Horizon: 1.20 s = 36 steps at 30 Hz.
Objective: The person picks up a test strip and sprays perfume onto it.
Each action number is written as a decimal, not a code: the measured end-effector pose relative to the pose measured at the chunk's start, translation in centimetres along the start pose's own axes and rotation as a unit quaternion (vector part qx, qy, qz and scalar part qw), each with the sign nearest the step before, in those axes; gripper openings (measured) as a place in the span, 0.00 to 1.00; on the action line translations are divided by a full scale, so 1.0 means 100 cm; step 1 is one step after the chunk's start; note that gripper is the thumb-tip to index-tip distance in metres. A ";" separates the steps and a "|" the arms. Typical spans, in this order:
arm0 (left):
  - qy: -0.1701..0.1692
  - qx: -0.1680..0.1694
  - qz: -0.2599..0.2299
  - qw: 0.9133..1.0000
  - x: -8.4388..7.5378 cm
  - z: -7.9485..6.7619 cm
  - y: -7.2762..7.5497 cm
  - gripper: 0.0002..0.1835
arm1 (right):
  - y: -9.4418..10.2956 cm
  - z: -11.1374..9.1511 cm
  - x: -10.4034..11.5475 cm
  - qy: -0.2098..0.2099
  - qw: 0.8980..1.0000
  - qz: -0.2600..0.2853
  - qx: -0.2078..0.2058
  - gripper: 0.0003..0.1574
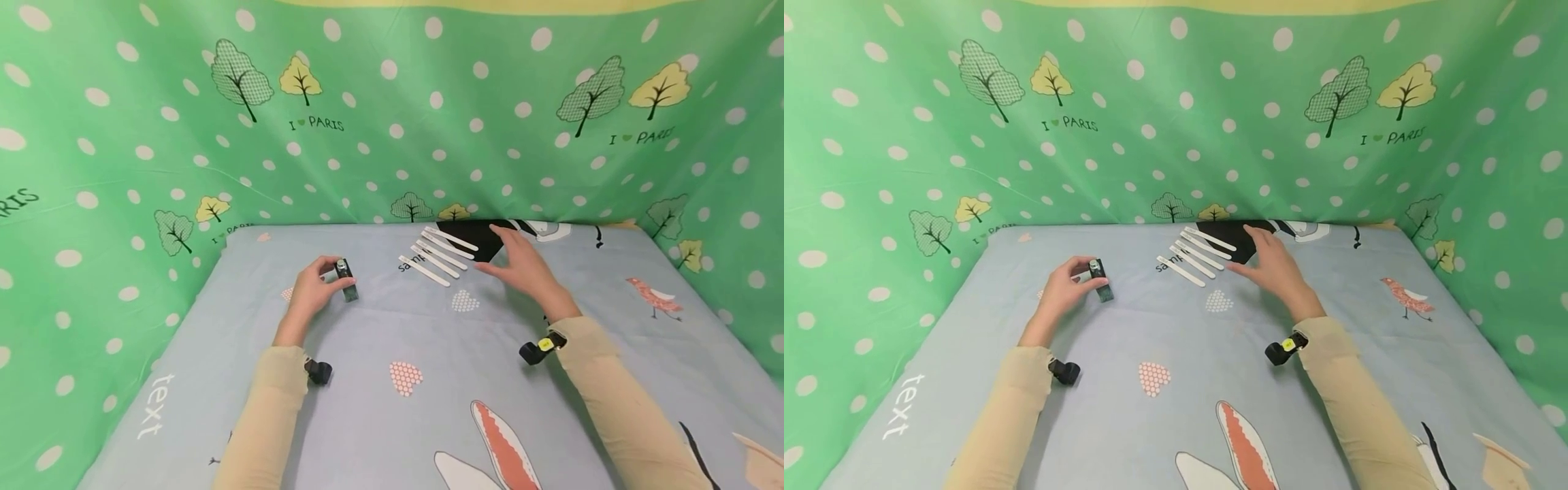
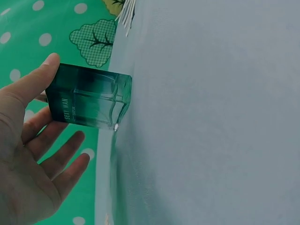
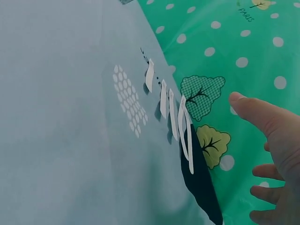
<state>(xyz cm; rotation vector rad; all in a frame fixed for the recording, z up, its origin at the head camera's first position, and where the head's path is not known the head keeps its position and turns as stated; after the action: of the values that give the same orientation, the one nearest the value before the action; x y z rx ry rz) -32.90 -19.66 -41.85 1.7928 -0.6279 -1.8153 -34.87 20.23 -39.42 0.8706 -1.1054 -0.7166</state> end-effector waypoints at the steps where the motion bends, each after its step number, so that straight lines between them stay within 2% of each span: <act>1: -0.001 0.000 -0.002 1.000 0.000 0.000 0.000 0.35 | 0.000 0.001 0.000 -0.003 1.000 0.004 -0.002 0.60; 10: -0.001 -0.004 -0.007 1.000 0.001 0.000 0.002 0.35 | -0.009 0.012 -0.001 -0.019 0.999 0.038 0.008 0.57; 18: -0.003 -0.002 -0.009 1.000 0.003 0.001 0.002 0.35 | -0.018 0.021 -0.010 -0.050 0.993 0.104 -0.009 0.51; 26: -0.003 -0.002 -0.008 1.000 0.002 0.000 0.002 0.35 | -0.028 0.034 -0.030 -0.104 0.967 0.222 -0.062 0.39; 33: 0.000 -0.002 -0.005 1.000 0.001 0.000 0.002 0.35 | -0.038 0.041 -0.046 -0.153 0.944 0.273 -0.110 0.29; 36: 0.000 -0.002 -0.003 1.000 0.001 0.000 0.001 0.34 | -0.041 0.042 -0.051 -0.172 0.937 0.278 -0.124 0.28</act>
<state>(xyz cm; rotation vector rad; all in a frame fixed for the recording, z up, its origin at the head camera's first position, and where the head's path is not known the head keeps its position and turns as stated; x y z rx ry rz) -32.87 -19.83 -41.82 1.7942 -0.6200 -1.8197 -40.69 21.56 -44.45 0.1907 -1.4529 -0.5210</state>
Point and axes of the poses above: each hand's wrist, its own z-axis towards the middle knuckle, its own y-axis out of the back of the hand, x = y × z, the point moved 8 cm from there along z, towards the middle knuckle, and after that the axes turned 1 degree about -x, right-handed, at the moved point
